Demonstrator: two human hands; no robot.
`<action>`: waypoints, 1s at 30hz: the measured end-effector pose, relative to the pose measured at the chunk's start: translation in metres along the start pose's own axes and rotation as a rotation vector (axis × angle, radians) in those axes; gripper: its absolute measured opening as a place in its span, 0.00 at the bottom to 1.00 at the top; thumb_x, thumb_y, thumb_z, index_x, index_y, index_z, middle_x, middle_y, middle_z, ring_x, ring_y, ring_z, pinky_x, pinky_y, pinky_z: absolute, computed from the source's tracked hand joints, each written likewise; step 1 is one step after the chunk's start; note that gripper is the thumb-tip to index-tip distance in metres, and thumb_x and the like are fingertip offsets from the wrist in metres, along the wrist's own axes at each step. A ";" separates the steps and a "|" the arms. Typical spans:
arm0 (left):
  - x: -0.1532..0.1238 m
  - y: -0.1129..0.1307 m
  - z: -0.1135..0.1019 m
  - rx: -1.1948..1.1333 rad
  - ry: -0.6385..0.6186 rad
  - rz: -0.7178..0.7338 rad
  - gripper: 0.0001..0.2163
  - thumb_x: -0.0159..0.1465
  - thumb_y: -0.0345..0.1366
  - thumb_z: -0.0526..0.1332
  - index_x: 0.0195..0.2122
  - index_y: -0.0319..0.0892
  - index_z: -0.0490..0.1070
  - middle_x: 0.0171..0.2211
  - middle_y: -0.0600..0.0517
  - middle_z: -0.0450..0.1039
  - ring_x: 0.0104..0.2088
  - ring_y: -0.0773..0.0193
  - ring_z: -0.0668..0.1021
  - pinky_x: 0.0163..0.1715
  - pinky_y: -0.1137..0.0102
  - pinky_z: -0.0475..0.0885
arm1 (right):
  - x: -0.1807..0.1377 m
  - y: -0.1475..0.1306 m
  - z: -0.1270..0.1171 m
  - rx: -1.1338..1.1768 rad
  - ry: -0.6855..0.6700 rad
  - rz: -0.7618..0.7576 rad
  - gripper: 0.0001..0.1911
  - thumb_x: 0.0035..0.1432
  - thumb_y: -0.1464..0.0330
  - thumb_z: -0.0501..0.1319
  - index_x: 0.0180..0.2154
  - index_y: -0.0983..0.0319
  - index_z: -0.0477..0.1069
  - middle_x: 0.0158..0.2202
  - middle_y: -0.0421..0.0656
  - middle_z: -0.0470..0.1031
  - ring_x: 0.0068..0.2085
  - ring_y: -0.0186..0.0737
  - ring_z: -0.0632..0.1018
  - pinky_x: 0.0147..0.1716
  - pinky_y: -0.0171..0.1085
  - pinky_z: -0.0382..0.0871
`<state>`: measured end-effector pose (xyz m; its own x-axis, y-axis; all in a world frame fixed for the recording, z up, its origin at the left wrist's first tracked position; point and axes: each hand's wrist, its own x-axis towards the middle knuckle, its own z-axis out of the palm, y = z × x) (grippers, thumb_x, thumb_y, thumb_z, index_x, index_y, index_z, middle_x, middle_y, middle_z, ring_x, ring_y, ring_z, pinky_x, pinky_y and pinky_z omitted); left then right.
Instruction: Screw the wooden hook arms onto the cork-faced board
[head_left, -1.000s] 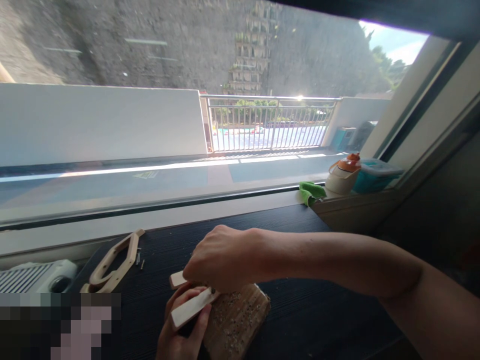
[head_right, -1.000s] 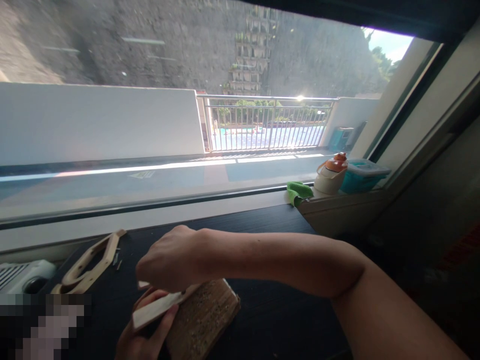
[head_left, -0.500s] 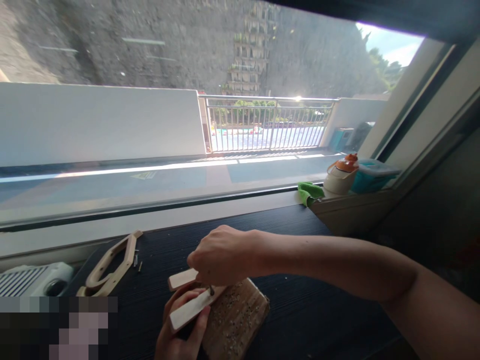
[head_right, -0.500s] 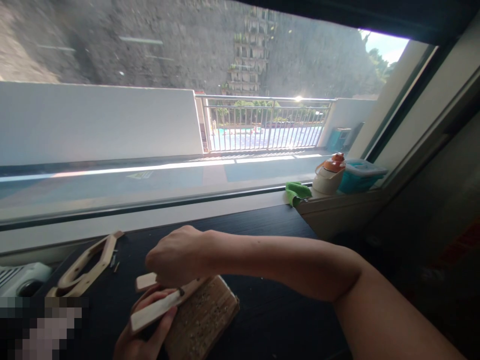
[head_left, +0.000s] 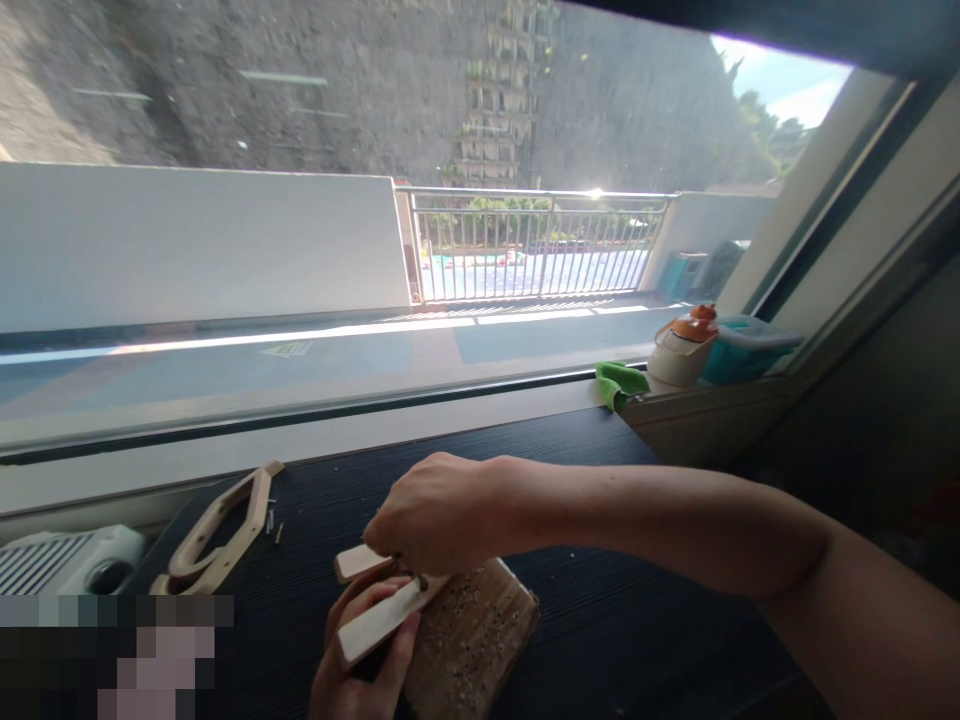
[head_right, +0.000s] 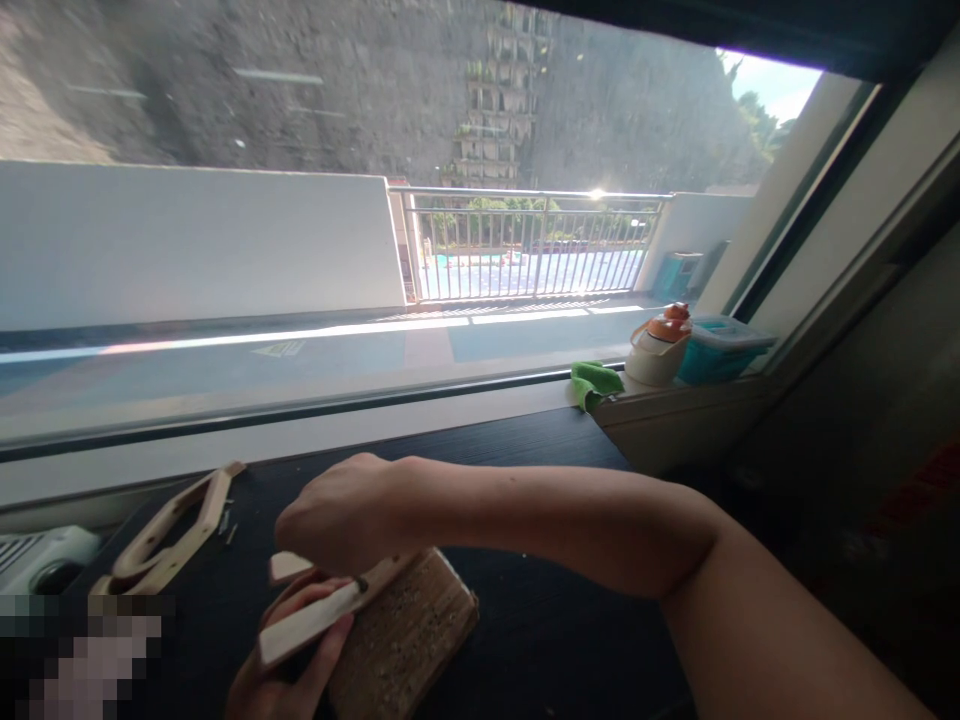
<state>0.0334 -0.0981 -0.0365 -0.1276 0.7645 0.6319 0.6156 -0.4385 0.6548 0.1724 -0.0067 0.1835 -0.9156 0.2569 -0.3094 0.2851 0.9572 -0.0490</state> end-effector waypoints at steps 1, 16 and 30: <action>0.000 0.000 0.000 -0.005 0.000 -0.003 0.12 0.58 0.34 0.62 0.43 0.46 0.67 0.43 0.51 0.72 0.46 0.61 0.76 0.49 0.69 0.71 | 0.001 0.001 0.002 0.013 0.016 0.014 0.10 0.57 0.72 0.56 0.39 0.66 0.74 0.37 0.46 0.78 0.38 0.40 0.76 0.22 0.34 0.58; -0.002 0.001 -0.003 0.008 0.004 -0.076 0.11 0.56 0.35 0.63 0.41 0.47 0.69 0.43 0.51 0.73 0.47 0.58 0.76 0.49 0.62 0.73 | -0.005 -0.005 -0.004 0.010 -0.011 -0.032 0.09 0.55 0.75 0.55 0.34 0.64 0.74 0.34 0.43 0.77 0.36 0.40 0.77 0.21 0.34 0.58; -0.002 0.000 -0.002 0.000 -0.025 -0.077 0.11 0.56 0.35 0.63 0.42 0.46 0.69 0.44 0.51 0.73 0.47 0.59 0.76 0.50 0.65 0.72 | 0.007 0.002 0.013 0.034 0.107 0.078 0.12 0.59 0.68 0.54 0.37 0.67 0.74 0.32 0.49 0.78 0.38 0.46 0.78 0.22 0.35 0.61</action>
<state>0.0321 -0.1004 -0.0375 -0.1550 0.8074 0.5693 0.6049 -0.3780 0.7009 0.1705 -0.0049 0.1689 -0.9147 0.3452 -0.2104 0.3648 0.9290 -0.0617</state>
